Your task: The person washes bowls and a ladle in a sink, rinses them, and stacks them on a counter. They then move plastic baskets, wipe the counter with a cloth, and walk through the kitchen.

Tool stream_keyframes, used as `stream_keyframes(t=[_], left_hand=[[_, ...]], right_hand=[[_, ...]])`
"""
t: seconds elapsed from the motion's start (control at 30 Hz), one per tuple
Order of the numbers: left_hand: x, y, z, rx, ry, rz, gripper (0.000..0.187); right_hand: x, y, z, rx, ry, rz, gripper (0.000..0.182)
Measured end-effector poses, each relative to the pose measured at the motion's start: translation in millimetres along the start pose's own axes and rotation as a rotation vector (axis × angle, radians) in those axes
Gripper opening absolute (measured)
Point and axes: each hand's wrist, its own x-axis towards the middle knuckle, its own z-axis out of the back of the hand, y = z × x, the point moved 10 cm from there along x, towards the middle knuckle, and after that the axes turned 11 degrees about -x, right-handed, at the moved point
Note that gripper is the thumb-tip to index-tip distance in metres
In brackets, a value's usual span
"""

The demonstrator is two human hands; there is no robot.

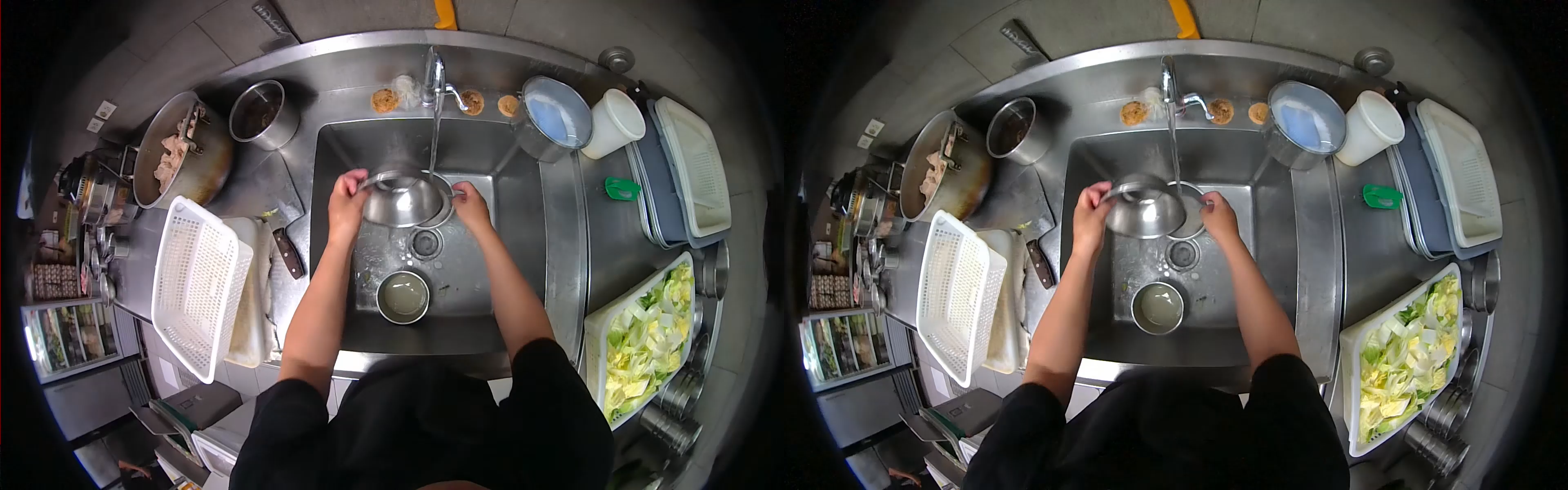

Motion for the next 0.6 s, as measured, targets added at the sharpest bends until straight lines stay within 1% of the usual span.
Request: stream_keyframes(t=[0.03, 0.1, 0.13, 0.17, 0.2, 0.23, 0.27, 0.3, 0.33, 0.37, 0.4, 0.43, 0.47, 0.5, 0.57, 0.6], left_hand=[[-15.8, -7.5, 8.4, 0.210, 0.017, -0.018, 0.020], [-51.9, -20.8, 15.6, 0.478, 0.071, 0.014, 0.025], [-69.5, -25.9, 17.5, 0.510, 0.101, -0.019, 0.027], [-85.2, -30.5, 19.6, 0.543, 0.131, -0.053, 0.029], [-99.4, -33.4, 23.9, 0.567, 0.142, -0.043, 0.030], [-112.1, -36.7, 28.3, 0.590, 0.150, -0.032, 0.031], [-122.6, -40.8, 33.1, 0.604, 0.150, -0.040, 0.033], [-132.8, -37.0, 44.0, 0.620, 0.129, 0.034, 0.033], [-142.0, -38.0, 51.5, 0.625, 0.100, 0.048, 0.033], [-148.7, -39.8, 57.3, 0.629, 0.072, 0.061, 0.033], [-152.4, -47.1, 58.5, 0.640, 0.067, 0.008, 0.033], [-156.5, -48.7, 62.4, 0.640, 0.054, 0.018, 0.033], [-160.3, -48.0, 68.0, 0.652, 0.034, 0.055, 0.033], [-163.5, -46.5, 72.7, 0.662, 0.017, 0.092, 0.034], [-164.8, -47.1, 74.9, 0.642, 0.013, 0.086, 0.033], [-164.5, -47.7, 74.8, 0.643, 0.015, 0.077, 0.033]], right_hand=[[15.8, -16.1, -15.0, -0.002, 0.008, -0.005, 0.031], [46.3, -62.9, -46.0, -0.139, -0.035, -0.116, 0.036], [55.0, -66.9, -55.2, -0.138, -0.021, -0.117, 0.036], [62.6, -71.3, -60.9, -0.261, -0.043, -0.148, 0.040], [68.8, -73.8, -66.6, -0.385, -0.063, -0.176, 0.044], [75.8, -74.8, -75.8, -0.386, -0.043, -0.170, 0.044], [82.1, -78.5, -84.0, -0.409, -0.010, -0.192, 0.050], [86.6, -78.8, -91.9, -0.434, 0.023, -0.213, 0.057], [89.2, -77.9, -98.1, -0.475, 0.032, -0.229, 0.051], [93.2, -80.1, -106.1, -0.484, 0.050, -0.220, 0.051], [96.4, -84.0, -105.1, -0.509, 0.010, -0.230, 0.045], [97.9, -86.9, -104.5, -0.533, -0.035, -0.242, 0.040], [90.3, -68.7, -94.1, -0.575, -0.099, -0.154, 0.031], [89.1, -67.3, -92.7, -0.580, -0.094, -0.153, 0.031], [88.6, -60.4, -89.5, -0.607, -0.066, -0.060, 0.030], [87.6, -61.1, -85.9, -0.612, -0.073, -0.061, 0.030]])
